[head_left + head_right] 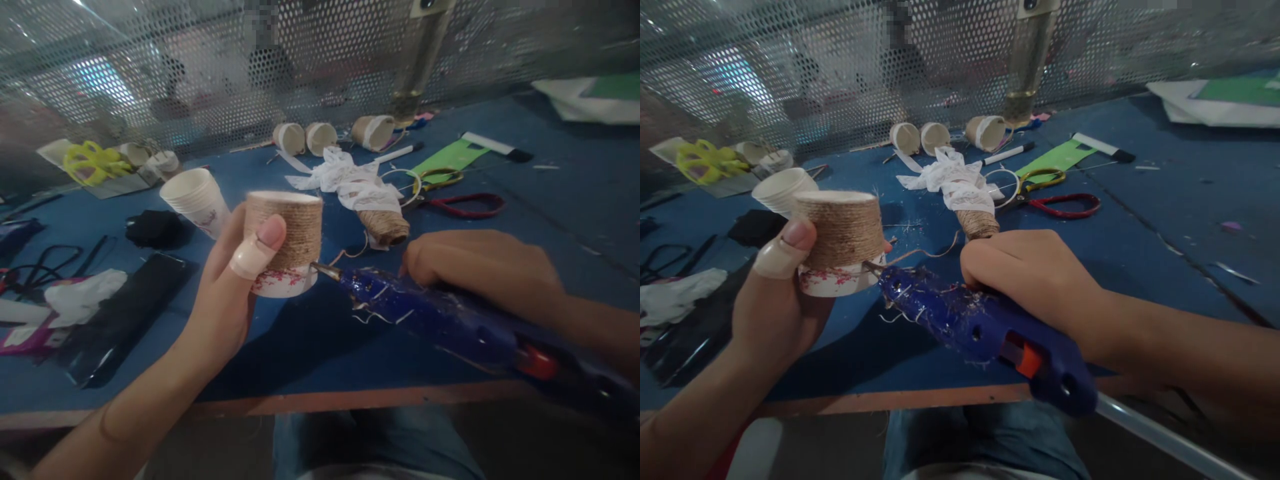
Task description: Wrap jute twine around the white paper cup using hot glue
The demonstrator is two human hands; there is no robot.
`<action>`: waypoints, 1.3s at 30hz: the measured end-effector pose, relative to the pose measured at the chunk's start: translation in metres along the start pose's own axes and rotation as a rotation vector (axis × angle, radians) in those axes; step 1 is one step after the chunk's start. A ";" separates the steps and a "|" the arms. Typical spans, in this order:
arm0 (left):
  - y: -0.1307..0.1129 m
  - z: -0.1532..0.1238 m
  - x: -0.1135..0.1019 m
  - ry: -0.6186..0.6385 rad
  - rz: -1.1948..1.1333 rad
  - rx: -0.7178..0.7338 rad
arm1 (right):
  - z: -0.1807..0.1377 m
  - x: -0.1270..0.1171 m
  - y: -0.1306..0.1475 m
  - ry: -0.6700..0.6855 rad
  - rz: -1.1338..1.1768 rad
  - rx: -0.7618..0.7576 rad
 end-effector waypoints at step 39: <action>0.000 0.000 -0.001 0.011 0.028 0.021 | -0.002 0.005 -0.008 -0.094 -0.025 -0.202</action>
Point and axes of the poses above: each hand's wrist, its own z-axis towards the middle knuckle, its own x-axis out of the palm, y = z × x, the point moved 2 cm from there along z, towards the middle knuckle, and after that the axes turned 8 degrees about -z, right-handed, at the moved point
